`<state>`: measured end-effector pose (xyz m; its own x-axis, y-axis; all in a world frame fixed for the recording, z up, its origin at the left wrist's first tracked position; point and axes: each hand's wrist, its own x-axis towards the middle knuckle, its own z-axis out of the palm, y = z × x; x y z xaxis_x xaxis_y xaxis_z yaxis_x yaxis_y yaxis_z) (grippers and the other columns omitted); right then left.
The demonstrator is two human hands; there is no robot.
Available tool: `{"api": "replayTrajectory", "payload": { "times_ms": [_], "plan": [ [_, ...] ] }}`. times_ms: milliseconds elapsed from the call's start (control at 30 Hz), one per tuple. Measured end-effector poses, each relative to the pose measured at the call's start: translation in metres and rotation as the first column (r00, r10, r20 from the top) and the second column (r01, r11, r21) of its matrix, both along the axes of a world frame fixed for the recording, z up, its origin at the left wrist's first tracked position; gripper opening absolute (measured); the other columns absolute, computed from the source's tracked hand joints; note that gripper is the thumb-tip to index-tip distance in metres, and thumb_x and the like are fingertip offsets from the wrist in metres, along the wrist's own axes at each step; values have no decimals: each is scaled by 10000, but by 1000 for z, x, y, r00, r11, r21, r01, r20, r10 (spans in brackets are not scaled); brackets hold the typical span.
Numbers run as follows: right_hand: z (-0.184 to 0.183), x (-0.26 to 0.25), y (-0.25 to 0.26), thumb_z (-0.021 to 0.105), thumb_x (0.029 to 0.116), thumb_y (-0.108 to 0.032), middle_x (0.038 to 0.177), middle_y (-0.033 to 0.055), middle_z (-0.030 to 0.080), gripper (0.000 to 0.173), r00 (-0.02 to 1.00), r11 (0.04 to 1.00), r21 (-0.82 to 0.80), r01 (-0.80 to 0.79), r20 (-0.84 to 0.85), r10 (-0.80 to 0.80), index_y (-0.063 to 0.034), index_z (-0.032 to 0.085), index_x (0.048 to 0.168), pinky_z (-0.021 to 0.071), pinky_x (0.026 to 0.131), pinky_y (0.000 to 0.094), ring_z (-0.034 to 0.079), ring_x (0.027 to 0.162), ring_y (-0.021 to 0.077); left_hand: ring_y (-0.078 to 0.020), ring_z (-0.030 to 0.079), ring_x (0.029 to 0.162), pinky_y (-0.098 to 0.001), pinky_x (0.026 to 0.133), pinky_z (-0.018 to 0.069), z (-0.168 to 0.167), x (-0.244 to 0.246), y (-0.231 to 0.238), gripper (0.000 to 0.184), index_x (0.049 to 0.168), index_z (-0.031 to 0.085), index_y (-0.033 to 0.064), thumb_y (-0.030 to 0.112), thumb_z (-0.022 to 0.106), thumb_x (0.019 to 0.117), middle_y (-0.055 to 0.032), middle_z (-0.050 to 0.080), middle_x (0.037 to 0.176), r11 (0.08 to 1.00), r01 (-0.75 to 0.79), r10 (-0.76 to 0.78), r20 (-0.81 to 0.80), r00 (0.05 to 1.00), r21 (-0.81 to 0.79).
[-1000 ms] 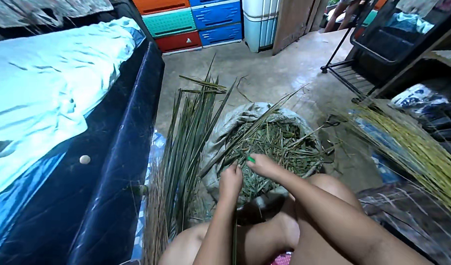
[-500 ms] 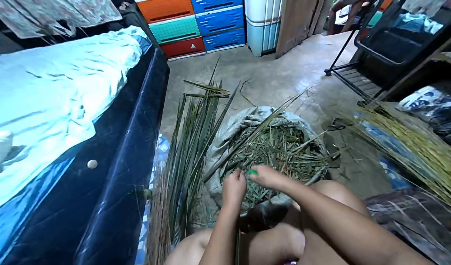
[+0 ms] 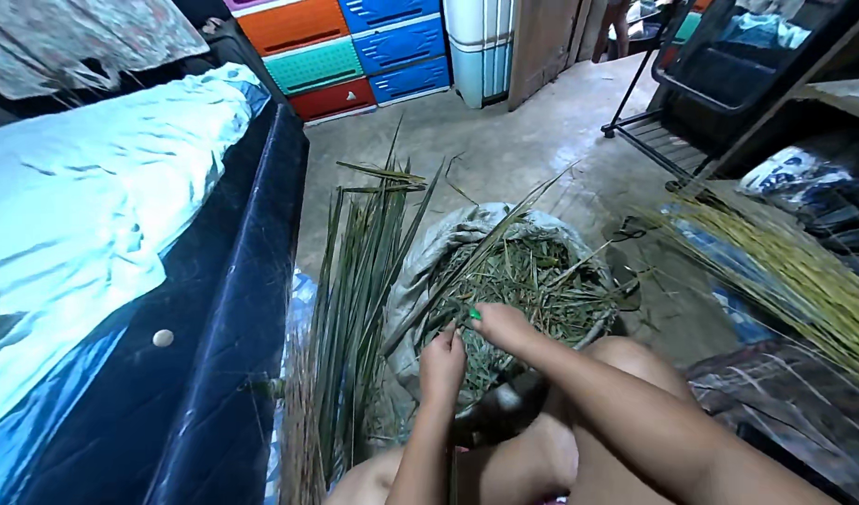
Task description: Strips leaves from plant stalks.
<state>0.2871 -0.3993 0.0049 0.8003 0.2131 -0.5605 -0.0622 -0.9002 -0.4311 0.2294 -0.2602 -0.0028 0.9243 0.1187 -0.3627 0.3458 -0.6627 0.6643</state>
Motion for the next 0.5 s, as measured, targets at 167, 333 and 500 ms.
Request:
{"api": "replayTrajectory", "payload": {
  "times_ms": [167, 333, 500],
  "plan": [
    [1, 23, -16, 455, 1089, -307, 1270, 229, 670, 390, 985, 986, -34, 163, 58, -160, -32, 599, 1325, 499, 972, 614, 643, 1216, 400, -208, 628, 677, -413, 686, 527, 1, -4, 2, 392, 1426, 620, 112, 268, 439, 1116, -99, 714, 847, 999, -14, 14, 1, 1000, -51],
    [11, -1, -12, 460, 1089, -299, 1106, 231, 667, 352, 999, 991, 134, -4, -51, 11, -16, 634, 1206, 498, 885, 601, 658, 1047, 387, -161, 557, 564, -359, 584, 494, 2, -1, 4, 393, 1427, 616, 100, 271, 449, 1116, -73, 679, 770, 992, -50, 49, -14, 999, -118],
    [8, 6, -15, 469, 1085, -299, 1165, 236, 676, 361, 998, 995, 72, 64, -27, -62, -19, 635, 1241, 499, 922, 615, 658, 1118, 401, -95, 473, 498, -288, 507, 414, 8, -3, 3, 363, 1393, 638, 79, 232, 471, 1110, -25, 642, 698, 974, -62, 62, -4, 998, -217]
  ]
}}
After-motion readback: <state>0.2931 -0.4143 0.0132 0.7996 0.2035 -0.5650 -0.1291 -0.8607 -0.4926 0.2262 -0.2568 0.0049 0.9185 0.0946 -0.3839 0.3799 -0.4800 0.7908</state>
